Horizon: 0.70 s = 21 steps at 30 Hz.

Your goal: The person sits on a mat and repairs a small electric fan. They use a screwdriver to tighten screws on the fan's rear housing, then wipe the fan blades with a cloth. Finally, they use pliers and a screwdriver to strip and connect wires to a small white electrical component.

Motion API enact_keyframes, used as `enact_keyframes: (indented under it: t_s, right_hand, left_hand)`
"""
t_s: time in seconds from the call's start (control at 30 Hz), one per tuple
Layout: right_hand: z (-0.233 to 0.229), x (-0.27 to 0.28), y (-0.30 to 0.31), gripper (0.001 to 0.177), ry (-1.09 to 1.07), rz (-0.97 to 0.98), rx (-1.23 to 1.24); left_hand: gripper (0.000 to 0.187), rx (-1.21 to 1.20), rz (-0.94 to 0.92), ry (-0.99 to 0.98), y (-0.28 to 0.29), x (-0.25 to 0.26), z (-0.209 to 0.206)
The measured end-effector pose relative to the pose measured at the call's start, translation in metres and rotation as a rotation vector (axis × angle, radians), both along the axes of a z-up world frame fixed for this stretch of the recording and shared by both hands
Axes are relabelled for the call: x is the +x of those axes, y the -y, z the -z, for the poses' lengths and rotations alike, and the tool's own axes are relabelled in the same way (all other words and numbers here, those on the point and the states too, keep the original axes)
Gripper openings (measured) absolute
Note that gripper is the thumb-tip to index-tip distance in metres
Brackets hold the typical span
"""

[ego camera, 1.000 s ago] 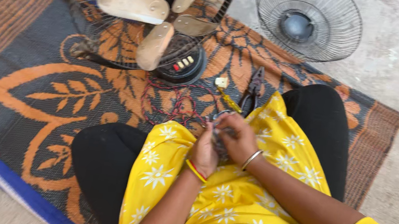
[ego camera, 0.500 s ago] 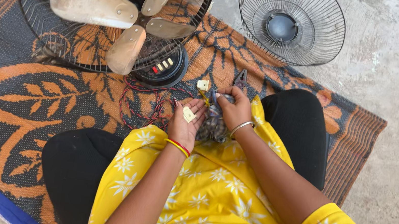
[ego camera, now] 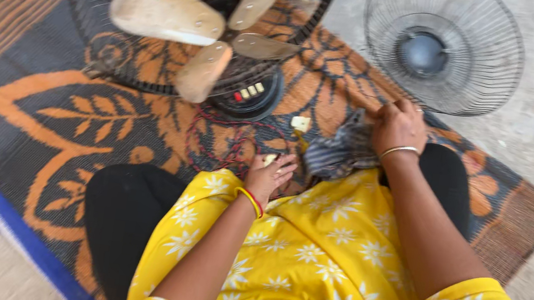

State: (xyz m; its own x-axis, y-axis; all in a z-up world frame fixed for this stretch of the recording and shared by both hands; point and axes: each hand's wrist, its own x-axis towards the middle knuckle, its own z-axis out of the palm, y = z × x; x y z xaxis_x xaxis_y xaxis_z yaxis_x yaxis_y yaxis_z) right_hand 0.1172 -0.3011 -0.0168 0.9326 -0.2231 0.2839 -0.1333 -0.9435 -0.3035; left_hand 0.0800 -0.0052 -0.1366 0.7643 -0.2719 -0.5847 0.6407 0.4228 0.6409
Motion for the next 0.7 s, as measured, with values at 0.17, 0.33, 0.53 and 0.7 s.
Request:
enact_keyframes:
  t_s: [0.17, 0.33, 0.53, 0.7]
  right_hand:
    - [-0.011, 0.005, -0.046, 0.016, -0.081, -0.176, -0.27]
    - [0.028, 0.009, -0.082, 0.034, -0.346, -0.505, -0.002]
    - [0.065, 0.035, -0.117, 0.064, -0.478, -0.499, 0.016]
    - [0.067, 0.033, -0.125, 0.063, -0.531, -0.47, -0.045]
  left_hand:
    - [0.027, 0.181, -0.067, 0.092, -0.035, 0.001, 0.014]
    - [0.032, 0.149, -0.181, -0.029, -0.066, -0.015, 0.015]
    - [0.044, 0.084, -0.209, 0.004, -0.058, -0.019, -0.005]
    - [0.057, 0.015, -0.19, 0.08, -0.06, -0.021, -0.012]
